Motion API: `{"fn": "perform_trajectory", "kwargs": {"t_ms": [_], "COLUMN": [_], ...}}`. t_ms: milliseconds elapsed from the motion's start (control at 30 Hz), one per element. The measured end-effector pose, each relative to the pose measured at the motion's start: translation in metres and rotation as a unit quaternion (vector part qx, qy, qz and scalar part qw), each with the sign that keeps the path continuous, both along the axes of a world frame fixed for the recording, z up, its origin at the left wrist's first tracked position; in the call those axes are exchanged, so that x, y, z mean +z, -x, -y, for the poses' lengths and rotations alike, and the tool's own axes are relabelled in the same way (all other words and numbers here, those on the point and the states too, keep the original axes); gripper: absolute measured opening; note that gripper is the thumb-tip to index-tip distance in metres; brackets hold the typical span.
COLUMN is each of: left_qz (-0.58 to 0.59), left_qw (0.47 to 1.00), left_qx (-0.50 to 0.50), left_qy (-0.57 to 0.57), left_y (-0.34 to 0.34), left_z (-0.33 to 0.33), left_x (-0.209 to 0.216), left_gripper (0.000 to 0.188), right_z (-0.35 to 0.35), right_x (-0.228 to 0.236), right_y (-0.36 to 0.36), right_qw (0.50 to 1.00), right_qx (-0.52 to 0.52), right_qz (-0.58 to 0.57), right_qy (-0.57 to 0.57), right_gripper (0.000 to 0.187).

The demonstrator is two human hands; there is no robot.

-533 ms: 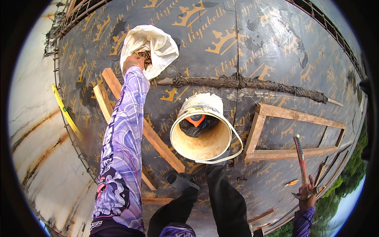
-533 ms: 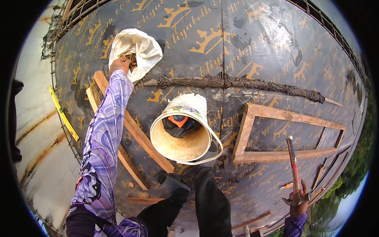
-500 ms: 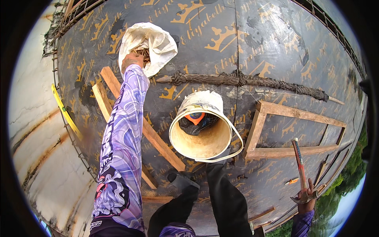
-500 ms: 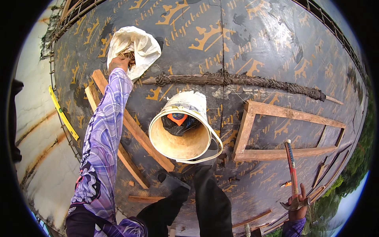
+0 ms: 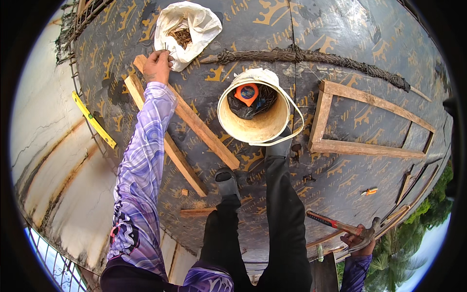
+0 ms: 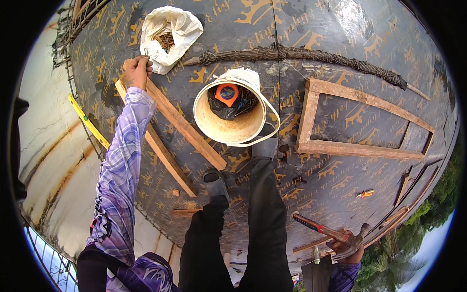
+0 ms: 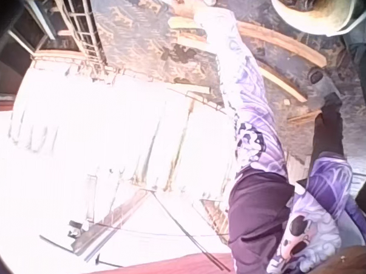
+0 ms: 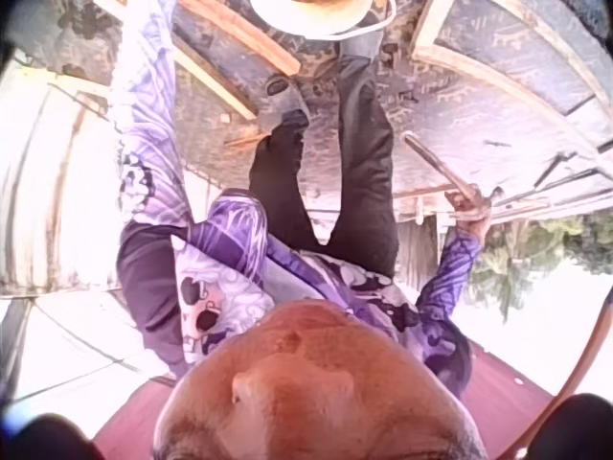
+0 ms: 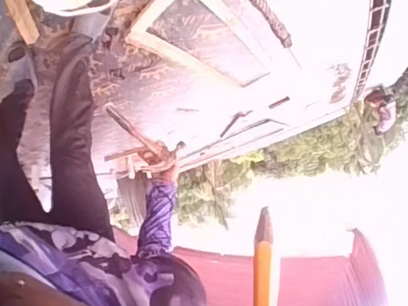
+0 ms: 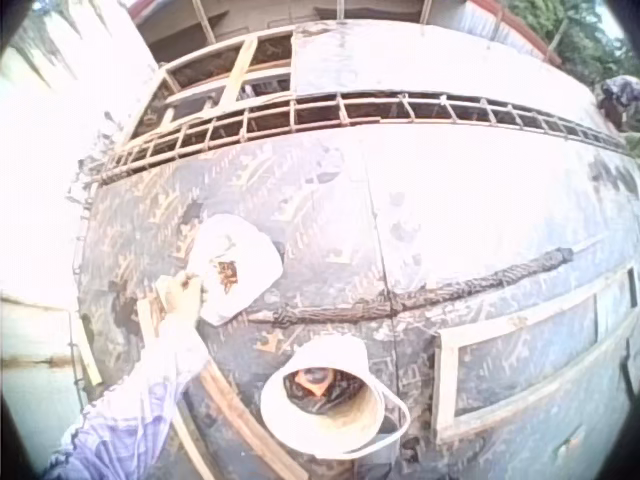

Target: The person saws a thin wooden plank to length, then uses a hammer to drive nails into the plank and into a wooden window frame. The person positions the plank within the frame and secures it with nails.

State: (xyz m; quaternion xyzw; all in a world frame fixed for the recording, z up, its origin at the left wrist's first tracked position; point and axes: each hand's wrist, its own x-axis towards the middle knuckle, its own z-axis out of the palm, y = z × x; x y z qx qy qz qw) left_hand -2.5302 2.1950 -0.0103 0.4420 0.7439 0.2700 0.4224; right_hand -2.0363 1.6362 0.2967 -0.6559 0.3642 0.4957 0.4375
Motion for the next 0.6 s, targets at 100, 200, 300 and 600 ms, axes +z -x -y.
{"fn": "perform_trajectory", "kwargs": {"t_ms": [100, 200, 300, 600], "left_qz": [0.127, 0.155, 0.173, 0.214], "left_qw": [0.985, 0.974, 0.964, 0.949], "left_qx": [0.065, 0.083, 0.079, -0.059], "left_qy": [0.100, 0.145, 0.186, 0.222], "left_y": [0.036, 0.078, 0.107, 0.139], "left_z": [0.093, 0.164, 0.217, 0.296], "left_x": [0.074, 0.145, 0.206, 0.335], "left_gripper": [0.023, 0.025, 0.025, 0.030], "right_z": [0.019, 0.039, 0.100, 0.209], "right_x": [0.027, 0.058, 0.074, 0.126], "right_y": [0.031, 0.072, 0.114, 0.197], "right_qw": [0.991, 0.987, 0.986, 0.932], "right_qx": [0.092, 0.111, 0.098, 0.319], "right_qz": [-0.041, -0.040, 0.031, 0.174], "right_qy": [-0.086, -0.109, -0.133, -0.006], "right_gripper": [0.052, 0.060, 0.056, 0.048]}}
